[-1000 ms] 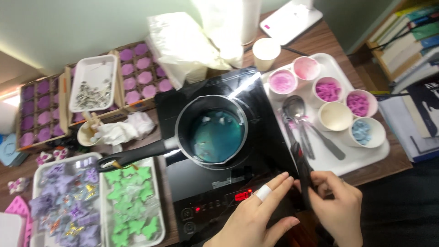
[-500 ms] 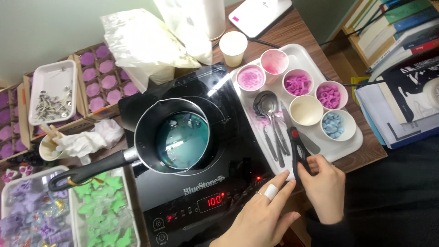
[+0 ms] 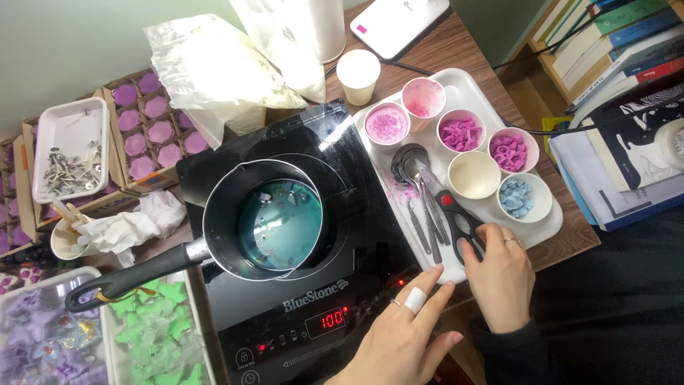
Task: The person cuts pieces of blue wax with scissors and drops them into a small pot of melted wax on a hot plate. They then stir the blue wax with a spoon, skim the surface, and hold the pot handle while the wax melts.
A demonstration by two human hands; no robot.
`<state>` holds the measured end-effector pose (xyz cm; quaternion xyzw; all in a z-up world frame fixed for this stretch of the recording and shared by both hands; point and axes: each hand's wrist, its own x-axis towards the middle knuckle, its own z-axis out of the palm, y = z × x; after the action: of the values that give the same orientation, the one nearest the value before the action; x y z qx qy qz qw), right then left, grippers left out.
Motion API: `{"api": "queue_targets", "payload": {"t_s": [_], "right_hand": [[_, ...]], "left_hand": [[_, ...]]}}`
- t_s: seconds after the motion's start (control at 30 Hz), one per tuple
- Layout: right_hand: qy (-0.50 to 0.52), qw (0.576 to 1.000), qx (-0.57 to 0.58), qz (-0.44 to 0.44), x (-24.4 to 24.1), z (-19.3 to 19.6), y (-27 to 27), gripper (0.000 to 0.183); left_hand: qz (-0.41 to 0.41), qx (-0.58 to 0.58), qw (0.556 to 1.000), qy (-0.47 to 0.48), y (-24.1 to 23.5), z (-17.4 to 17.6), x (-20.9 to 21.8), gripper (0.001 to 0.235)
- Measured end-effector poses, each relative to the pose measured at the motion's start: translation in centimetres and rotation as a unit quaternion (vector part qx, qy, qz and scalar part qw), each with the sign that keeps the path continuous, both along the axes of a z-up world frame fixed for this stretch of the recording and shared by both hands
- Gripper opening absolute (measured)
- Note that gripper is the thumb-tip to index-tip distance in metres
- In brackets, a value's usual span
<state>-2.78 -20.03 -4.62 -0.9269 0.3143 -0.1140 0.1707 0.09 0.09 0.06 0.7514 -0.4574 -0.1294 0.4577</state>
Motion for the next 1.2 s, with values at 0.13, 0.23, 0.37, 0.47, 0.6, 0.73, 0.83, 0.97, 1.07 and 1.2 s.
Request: {"api": "queue_targets", "payload": {"t_s": [0.13,0.23,0.37,0.47,0.6,0.73,0.83,0.97,1.07,1.2], "right_hand": [[-0.021,0.999,-0.043,0.001,0.5,0.2,1.0,0.027],[-0.086,0.994,-0.067,0.024,1.2,0.5,1.7,0.022],[-0.092,0.988,-0.061,0.111,2.7,-1.2,2.0,0.011],[-0.046,0.991,-0.072,0.103,3.8,-1.4,2.3,0.01],[-0.048,0.986,-0.128,0.092,4.1,-2.2,2.3,0.022],[-0.032,0.986,-0.14,0.086,4.5,-2.5,2.1,0.023],[-0.034,0.986,-0.137,0.093,4.6,-3.5,2.0,0.016],[-0.042,0.985,-0.145,0.082,5.0,-4.0,1.9,0.019],[-0.057,0.985,-0.14,0.085,5.1,-4.1,1.8,0.021],[-0.063,0.988,-0.113,0.082,5.0,-3.7,1.7,0.02]], "left_hand": [[0.005,0.003,1.0,0.013,0.3,0.0,0.2,0.063],[0.007,0.008,1.0,0.017,0.7,0.1,0.5,0.063],[0.015,-0.007,1.0,0.01,0.9,0.3,0.8,0.063],[0.012,0.002,1.0,0.025,1.0,0.1,0.9,0.06],[0.034,0.001,0.999,0.006,1.2,-0.1,1.0,0.061],[0.03,0.001,1.0,0.006,1.3,-0.1,1.2,0.06],[0.028,0.007,1.0,0.01,1.5,-0.1,1.2,0.06],[0.037,0.006,0.999,0.008,1.9,0.1,1.4,0.06],[0.043,0.003,0.999,0.003,2.1,0.1,1.5,0.06],[0.044,-0.011,0.999,-0.001,2.5,0.4,1.8,0.061]]}}
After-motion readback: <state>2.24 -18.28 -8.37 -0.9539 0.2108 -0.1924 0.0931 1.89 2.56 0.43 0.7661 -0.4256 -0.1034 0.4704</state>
